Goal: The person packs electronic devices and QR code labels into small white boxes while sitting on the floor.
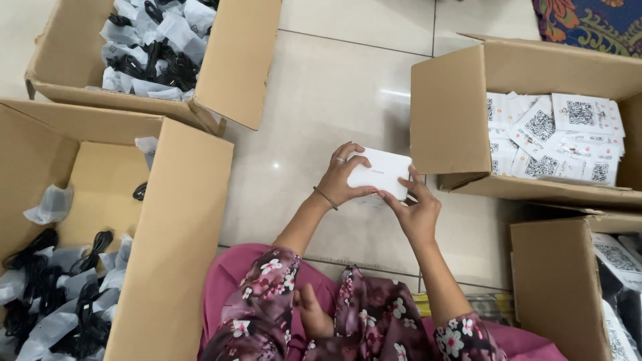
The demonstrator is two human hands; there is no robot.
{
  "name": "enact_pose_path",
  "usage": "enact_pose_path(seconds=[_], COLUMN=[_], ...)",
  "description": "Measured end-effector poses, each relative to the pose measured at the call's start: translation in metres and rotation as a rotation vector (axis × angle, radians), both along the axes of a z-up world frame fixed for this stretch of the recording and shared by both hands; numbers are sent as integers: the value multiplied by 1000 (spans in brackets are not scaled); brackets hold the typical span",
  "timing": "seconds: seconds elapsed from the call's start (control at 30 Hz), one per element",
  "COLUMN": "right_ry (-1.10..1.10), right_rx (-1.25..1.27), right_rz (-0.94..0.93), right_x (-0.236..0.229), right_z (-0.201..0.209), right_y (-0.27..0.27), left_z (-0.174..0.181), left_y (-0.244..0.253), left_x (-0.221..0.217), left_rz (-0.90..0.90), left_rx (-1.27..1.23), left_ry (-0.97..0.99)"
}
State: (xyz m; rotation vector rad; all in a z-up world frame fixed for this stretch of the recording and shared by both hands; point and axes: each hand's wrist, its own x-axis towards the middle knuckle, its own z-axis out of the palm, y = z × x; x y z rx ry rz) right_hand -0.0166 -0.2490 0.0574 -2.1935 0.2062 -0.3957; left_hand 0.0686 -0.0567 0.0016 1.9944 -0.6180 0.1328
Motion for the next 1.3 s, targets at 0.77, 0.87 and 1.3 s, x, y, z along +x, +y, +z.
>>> enact_pose_path(seconds=[0.77,0.87,1.3], right_ry=[-254,-133,307], right_rx=[-398,-328,-609], right_rz=[339,475,1020], right_x=[25,41,80], right_z=[-20,8,68], right_y=[-46,-49,29], left_z=[33,51,16], left_y=[-13,-29,-103], left_x=[-11,-48,-124], left_rz=[9,165,-63], left_rx=[356,629,1044], left_ry=[90,89,460])
